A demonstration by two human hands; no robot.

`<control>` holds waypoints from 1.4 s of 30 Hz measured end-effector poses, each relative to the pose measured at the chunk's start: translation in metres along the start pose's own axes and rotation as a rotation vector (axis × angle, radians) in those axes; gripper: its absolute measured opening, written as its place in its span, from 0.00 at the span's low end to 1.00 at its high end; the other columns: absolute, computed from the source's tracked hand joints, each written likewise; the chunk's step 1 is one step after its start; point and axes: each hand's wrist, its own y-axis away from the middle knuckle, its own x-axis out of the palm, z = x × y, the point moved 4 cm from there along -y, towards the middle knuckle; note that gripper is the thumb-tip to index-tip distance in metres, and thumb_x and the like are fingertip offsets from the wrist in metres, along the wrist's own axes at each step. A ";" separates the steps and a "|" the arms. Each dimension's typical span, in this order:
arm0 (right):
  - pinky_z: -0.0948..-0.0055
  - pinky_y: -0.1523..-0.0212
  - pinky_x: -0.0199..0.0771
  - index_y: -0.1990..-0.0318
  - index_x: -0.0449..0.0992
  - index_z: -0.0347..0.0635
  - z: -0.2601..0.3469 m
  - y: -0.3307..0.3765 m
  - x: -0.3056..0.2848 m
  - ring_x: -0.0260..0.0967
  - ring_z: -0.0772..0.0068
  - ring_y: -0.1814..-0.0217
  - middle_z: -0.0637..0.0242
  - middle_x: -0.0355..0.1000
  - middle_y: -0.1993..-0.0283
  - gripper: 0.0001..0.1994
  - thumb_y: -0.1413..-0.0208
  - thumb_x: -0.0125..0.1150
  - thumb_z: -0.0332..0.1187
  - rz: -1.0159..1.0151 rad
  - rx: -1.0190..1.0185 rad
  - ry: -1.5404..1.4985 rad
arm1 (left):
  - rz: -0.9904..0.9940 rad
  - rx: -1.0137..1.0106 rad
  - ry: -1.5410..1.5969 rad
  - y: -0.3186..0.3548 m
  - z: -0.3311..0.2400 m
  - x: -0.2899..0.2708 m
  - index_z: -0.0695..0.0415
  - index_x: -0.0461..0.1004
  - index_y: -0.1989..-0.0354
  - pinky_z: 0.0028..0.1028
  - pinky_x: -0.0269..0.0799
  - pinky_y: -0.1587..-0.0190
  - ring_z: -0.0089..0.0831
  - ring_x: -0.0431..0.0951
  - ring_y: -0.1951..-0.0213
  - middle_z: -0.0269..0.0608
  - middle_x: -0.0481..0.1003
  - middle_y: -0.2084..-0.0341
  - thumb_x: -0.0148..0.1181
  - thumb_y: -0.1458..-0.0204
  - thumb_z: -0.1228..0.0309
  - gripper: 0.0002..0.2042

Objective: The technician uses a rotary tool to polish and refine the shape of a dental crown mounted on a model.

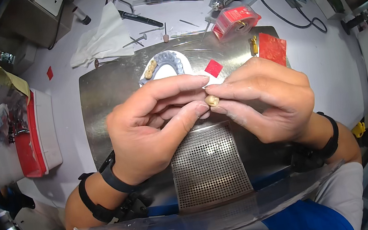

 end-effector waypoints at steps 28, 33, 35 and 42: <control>0.74 0.71 0.76 0.63 0.84 0.35 -0.004 -0.002 0.000 0.77 0.67 0.71 0.60 0.79 0.69 0.11 0.57 0.74 0.21 0.014 0.022 0.013 | 0.024 -0.066 -0.035 -0.005 -0.002 0.001 0.70 0.72 0.46 0.27 0.78 0.46 0.31 0.81 0.50 0.52 0.78 0.52 0.61 0.44 0.86 0.16; 0.75 0.71 0.75 0.63 0.84 0.35 -0.005 -0.001 0.000 0.77 0.67 0.70 0.60 0.79 0.69 0.11 0.57 0.74 0.21 0.016 0.028 0.005 | 0.023 -0.077 -0.047 -0.005 -0.003 0.001 0.70 0.72 0.47 0.26 0.78 0.46 0.30 0.81 0.51 0.51 0.79 0.53 0.61 0.44 0.86 0.16; 0.75 0.71 0.75 0.62 0.84 0.35 -0.004 -0.002 0.000 0.77 0.68 0.70 0.60 0.79 0.69 0.11 0.56 0.74 0.21 0.019 0.034 0.003 | 0.022 -0.075 -0.046 -0.006 -0.003 0.002 0.70 0.72 0.47 0.26 0.78 0.46 0.30 0.81 0.51 0.51 0.79 0.53 0.61 0.44 0.86 0.16; 0.75 0.70 0.76 0.62 0.84 0.35 -0.004 -0.003 -0.001 0.77 0.68 0.70 0.60 0.80 0.68 0.10 0.55 0.74 0.20 0.038 0.036 0.015 | 0.021 -0.072 -0.033 -0.006 -0.001 0.001 0.70 0.73 0.47 0.26 0.79 0.47 0.30 0.82 0.52 0.52 0.79 0.53 0.61 0.44 0.86 0.16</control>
